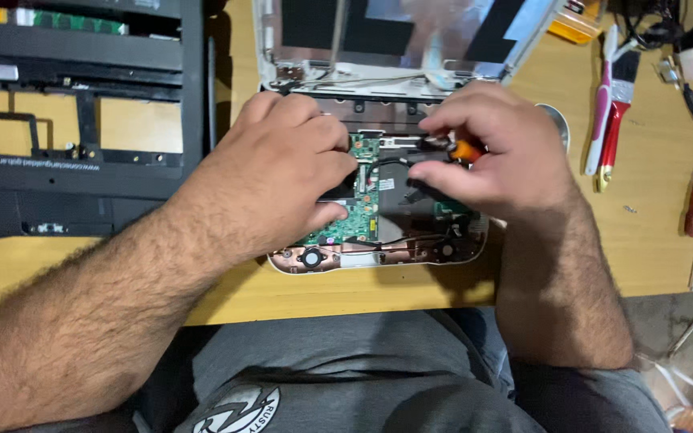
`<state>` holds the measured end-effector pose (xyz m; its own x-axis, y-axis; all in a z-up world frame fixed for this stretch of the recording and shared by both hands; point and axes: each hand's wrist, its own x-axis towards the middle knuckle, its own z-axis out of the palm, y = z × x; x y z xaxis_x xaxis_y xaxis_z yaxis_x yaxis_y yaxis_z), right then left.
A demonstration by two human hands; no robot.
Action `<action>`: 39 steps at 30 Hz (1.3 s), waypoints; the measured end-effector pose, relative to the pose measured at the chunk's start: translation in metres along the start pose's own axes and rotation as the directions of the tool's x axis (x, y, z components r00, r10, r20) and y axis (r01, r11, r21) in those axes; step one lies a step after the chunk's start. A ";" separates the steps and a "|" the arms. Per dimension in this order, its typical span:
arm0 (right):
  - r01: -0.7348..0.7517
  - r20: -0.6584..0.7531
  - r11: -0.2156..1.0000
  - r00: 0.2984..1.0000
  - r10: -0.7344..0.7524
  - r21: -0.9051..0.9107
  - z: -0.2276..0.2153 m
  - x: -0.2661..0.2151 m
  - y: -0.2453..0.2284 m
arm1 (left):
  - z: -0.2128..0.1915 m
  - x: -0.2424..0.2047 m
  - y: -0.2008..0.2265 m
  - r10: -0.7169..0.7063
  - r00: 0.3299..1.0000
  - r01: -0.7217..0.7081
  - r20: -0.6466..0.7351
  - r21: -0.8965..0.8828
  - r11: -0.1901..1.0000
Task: The person disassembles a white laptop by removing screws from the screen bezel and the main body using a screwdriver. They lift the screen panel to disconnect cables and set it aside, then proceed to unscrew components on the motherboard.
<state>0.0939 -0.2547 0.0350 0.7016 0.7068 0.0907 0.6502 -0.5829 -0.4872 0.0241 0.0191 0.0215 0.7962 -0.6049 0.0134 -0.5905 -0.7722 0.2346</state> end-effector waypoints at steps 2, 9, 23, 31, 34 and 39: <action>0.053 -0.098 0.997 0.994 -0.046 0.061 -0.009 -0.006 0.004 | 0.002 -0.001 -0.001 0.006 1.000 -0.006 -0.006 0.004 1.000; 0.287 -0.552 0.932 0.825 -0.122 0.222 -0.024 -0.027 0.028 | 0.000 -0.001 0.003 0.158 0.963 -0.175 -0.217 -0.058 0.983; 0.344 -0.589 0.919 0.790 -0.171 0.194 -0.030 -0.025 0.039 | 0.011 0.005 0.008 0.230 0.965 -0.240 -0.126 -0.073 0.968; 0.179 -0.435 0.978 0.893 -0.118 0.103 -0.025 -0.021 0.027 | 0.002 0.004 0.009 0.296 0.939 -0.332 -0.173 -0.243 0.912; 0.111 -0.349 0.989 0.935 -0.070 0.100 -0.024 -0.020 0.020 | -0.012 0.009 0.009 0.078 0.996 -0.086 -0.044 -0.217 0.972; 0.205 -0.180 0.979 0.963 -0.200 0.010 -0.008 -0.008 0.020 | -0.011 -0.006 -0.017 -0.084 0.965 0.070 -0.247 -0.067 0.995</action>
<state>0.1035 -0.2753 0.0311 0.5983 0.7252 0.3408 0.7773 -0.4218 -0.4668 0.0310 0.0380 0.0282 0.8508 -0.4706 0.2336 -0.5235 -0.7978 0.2992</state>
